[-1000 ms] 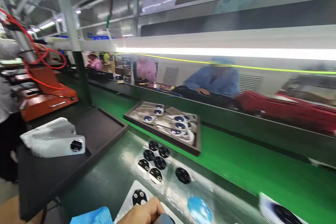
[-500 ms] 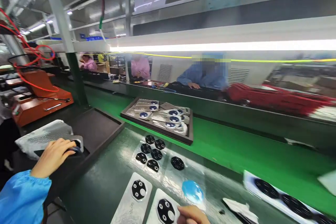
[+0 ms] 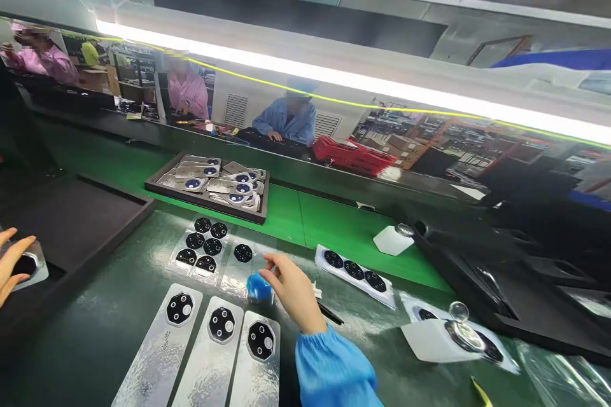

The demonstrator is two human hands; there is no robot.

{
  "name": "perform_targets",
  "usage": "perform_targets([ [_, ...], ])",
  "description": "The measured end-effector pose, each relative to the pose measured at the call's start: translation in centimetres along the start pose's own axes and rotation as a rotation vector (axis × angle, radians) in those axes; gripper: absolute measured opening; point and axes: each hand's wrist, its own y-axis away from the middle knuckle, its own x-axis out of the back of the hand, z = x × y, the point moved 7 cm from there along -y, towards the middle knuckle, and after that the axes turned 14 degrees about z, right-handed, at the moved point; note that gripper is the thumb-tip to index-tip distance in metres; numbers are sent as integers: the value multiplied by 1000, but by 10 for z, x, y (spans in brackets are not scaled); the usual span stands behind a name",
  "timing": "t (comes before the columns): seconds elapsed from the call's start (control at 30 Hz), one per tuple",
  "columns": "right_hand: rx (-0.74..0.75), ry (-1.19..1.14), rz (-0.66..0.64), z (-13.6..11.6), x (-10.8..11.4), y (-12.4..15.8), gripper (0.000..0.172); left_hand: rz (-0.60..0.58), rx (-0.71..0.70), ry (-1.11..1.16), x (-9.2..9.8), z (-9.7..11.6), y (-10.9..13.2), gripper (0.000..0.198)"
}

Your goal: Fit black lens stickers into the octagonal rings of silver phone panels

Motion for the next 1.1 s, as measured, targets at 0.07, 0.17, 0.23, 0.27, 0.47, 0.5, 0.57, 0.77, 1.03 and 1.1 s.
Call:
perform_targets([
  [0.07, 20, 61, -61, 4, -16, -21, 25, -13, -28, 85, 7, 45, -4, 49],
  [0.17, 37, 141, -144, 7, -45, -45, 37, -149, -174, 353, 10, 143, 3, 36],
  [0.23, 41, 194, -184, 8, -60, -55, 43, -347, -270, 563, 6, 212, 16, 36],
  [0.27, 41, 221, -200, 9, -65, -60, 43, -465, -303, 650, 4, 243, 23, 38],
  [0.47, 49, 345, -284, 9, -75, -72, 32, -733, -304, 858, -7, 337, 25, 49],
  [0.5, 51, 357, -290, 8, -75, -73, 33, -730, -300, 862, -11, 343, 22, 50],
  [0.57, 59, 373, -298, 6, -75, -73, 34, -729, -308, 869, -18, 353, 18, 52],
  [0.77, 86, 382, -294, 1, -77, -70, 35, -743, -369, 848, -28, 377, 19, 62],
  [1.03, 50, 420, -338, 9, -82, -80, 34, -857, -456, 786, -37, 395, 18, 69],
  [1.1, 55, 426, -334, 8, -81, -82, 34, -886, -465, 785, -40, 397, 17, 71],
])
